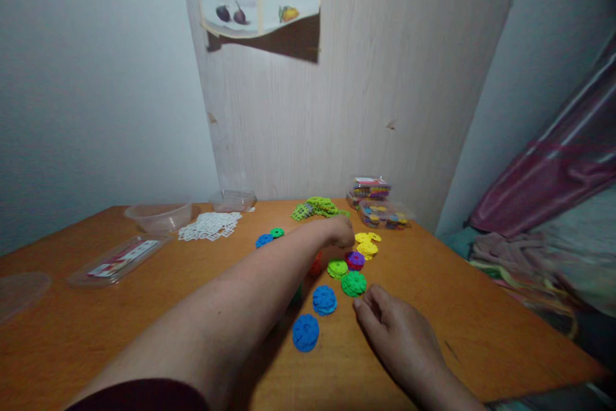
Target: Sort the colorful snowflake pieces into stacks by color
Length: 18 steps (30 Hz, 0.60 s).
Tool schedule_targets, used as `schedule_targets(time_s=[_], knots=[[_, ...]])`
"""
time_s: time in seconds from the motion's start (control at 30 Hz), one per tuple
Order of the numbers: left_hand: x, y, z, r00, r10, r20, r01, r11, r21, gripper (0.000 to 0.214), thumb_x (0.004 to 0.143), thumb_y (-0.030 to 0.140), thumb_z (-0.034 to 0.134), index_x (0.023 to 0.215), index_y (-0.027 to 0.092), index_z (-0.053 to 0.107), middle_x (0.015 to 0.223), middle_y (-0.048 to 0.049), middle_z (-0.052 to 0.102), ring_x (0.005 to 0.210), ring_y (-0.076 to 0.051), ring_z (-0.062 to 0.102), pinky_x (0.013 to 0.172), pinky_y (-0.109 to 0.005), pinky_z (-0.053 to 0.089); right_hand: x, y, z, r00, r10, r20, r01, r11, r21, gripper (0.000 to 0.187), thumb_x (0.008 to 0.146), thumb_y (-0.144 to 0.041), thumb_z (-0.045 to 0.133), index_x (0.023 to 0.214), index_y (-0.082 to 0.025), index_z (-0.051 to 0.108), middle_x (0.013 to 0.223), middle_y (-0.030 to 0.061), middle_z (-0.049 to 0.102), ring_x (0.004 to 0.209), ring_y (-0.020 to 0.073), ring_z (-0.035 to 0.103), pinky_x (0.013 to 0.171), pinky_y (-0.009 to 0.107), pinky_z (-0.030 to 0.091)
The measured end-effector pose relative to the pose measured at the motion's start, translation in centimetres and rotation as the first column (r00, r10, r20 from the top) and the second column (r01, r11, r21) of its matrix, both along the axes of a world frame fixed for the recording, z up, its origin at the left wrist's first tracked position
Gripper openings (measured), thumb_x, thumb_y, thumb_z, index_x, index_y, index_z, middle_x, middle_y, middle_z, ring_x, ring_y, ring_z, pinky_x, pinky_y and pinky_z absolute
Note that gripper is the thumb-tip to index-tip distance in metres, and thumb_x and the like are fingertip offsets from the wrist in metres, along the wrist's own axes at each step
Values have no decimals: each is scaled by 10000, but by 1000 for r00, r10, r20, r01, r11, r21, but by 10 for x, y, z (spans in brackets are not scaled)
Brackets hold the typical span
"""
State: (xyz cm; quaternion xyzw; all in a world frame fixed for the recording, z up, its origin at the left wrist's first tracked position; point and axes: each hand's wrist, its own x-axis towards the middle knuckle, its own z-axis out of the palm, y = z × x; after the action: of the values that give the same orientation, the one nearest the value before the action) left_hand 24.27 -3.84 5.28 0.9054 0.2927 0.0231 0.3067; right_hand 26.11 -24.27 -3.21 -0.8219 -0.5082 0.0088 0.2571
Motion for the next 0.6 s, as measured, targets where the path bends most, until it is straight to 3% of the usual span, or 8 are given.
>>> schedule_targets(time_s=[0.17, 0.33, 0.5, 0.6], knots=[[-10, -1, 14, 998, 7, -60, -3, 997, 76, 73, 542, 116, 653, 581, 154, 605, 505, -9, 518, 576, -144, 479, 512, -236, 363, 1, -1, 2, 1000, -6, -15, 5, 1000, -17, 256, 918, -420, 442, 756, -247, 539, 620, -17, 637, 594, 170, 596, 513, 255, 209], [-34, 9, 28, 1000, 23, 9, -24, 991, 132, 49, 628, 165, 609, 595, 167, 573, 498, 24, 457, 514, -111, 425, 481, -225, 325, 5, 0, 1, 1000, -1, -17, 1, 999, -38, 307, 920, -464, 409, 733, -249, 522, 615, -14, 631, 587, 177, 594, 515, 256, 246], [-89, 35, 43, 987, 94, 127, -117, 975, 189, 84, 701, 226, 583, 642, 167, 581, 528, 40, 453, 495, -94, 390, 467, -221, 302, 16, -1, -10, 996, 35, -85, -41, 997, -67, 362, 894, -556, 399, 717, -269, 533, 618, -12, 640, 583, 189, 613, 517, 257, 324], [-134, 62, 48, 953, 211, 216, -262, 933, 247, 119, 744, 272, 572, 765, 171, 630, 611, 29, 540, 549, -100, 466, 497, -211, 347, 31, 3, -24, 993, 76, -86, -75, 997, 15, 347, 815, -604, 490, 693, -291, 573, 603, -5, 650, 553, 204, 613, 512, 267, 369]])
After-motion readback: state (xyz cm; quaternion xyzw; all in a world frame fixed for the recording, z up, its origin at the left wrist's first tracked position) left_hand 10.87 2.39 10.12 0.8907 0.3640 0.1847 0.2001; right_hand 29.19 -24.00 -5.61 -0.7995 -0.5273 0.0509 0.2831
